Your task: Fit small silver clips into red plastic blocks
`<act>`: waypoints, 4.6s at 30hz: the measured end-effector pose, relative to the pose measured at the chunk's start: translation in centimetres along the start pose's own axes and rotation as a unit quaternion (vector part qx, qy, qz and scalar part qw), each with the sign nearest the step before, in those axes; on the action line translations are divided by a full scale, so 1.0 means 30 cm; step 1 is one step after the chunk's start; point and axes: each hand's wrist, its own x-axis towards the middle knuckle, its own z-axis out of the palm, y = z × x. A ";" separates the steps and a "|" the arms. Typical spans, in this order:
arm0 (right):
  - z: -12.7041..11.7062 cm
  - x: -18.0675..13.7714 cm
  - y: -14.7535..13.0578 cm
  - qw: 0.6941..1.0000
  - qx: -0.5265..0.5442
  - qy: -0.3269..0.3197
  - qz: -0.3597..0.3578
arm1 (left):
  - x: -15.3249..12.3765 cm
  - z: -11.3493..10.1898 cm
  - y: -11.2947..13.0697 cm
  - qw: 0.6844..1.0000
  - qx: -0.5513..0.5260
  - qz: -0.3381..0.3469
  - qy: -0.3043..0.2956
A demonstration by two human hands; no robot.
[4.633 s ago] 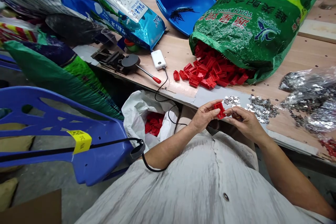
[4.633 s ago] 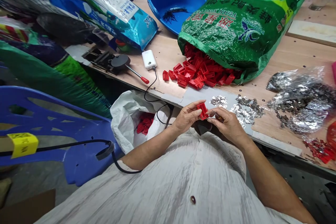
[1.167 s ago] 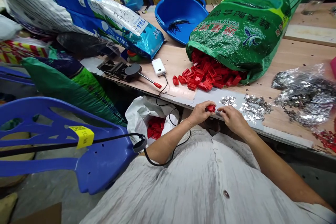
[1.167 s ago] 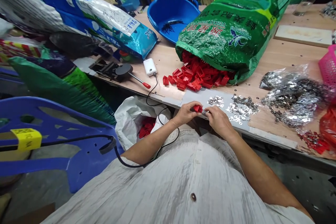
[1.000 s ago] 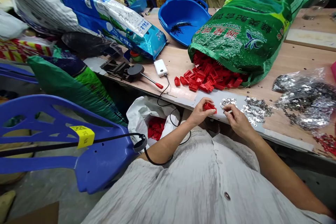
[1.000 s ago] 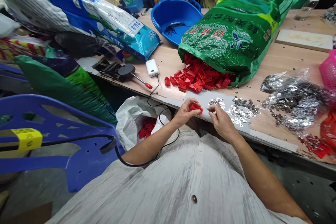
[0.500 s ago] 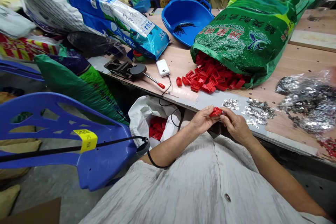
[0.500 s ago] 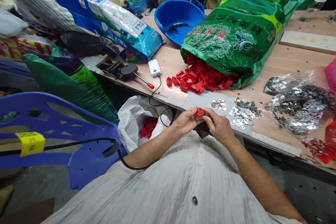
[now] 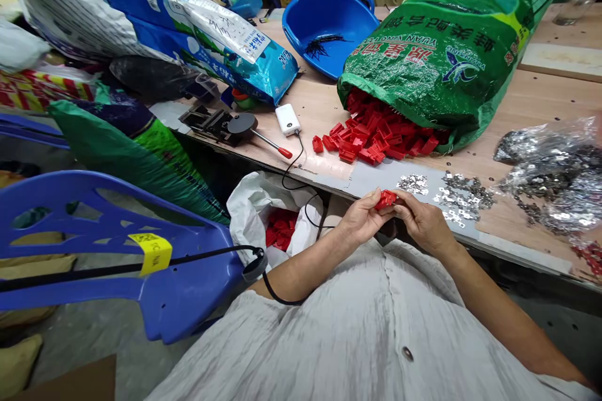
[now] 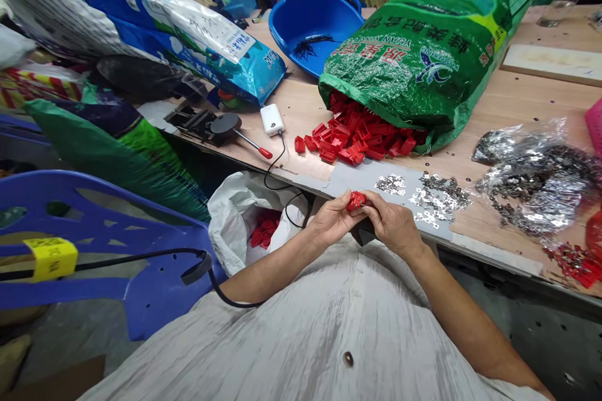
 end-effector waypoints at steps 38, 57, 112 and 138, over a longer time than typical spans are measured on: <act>-0.195 -0.004 0.384 0.962 -0.150 0.132 0.186 | -0.297 -0.416 0.501 0.832 0.478 0.208 0.189; -0.176 0.114 0.417 0.958 -0.211 0.033 0.194 | -0.037 -0.171 0.371 0.636 0.706 0.311 0.020; -0.226 0.052 0.445 0.965 -0.174 0.100 0.168 | 0.341 -0.052 0.249 0.345 0.833 0.432 0.022; -0.186 0.093 0.403 0.960 -0.218 0.020 0.176 | 0.123 0.090 0.167 0.969 0.223 0.105 -0.012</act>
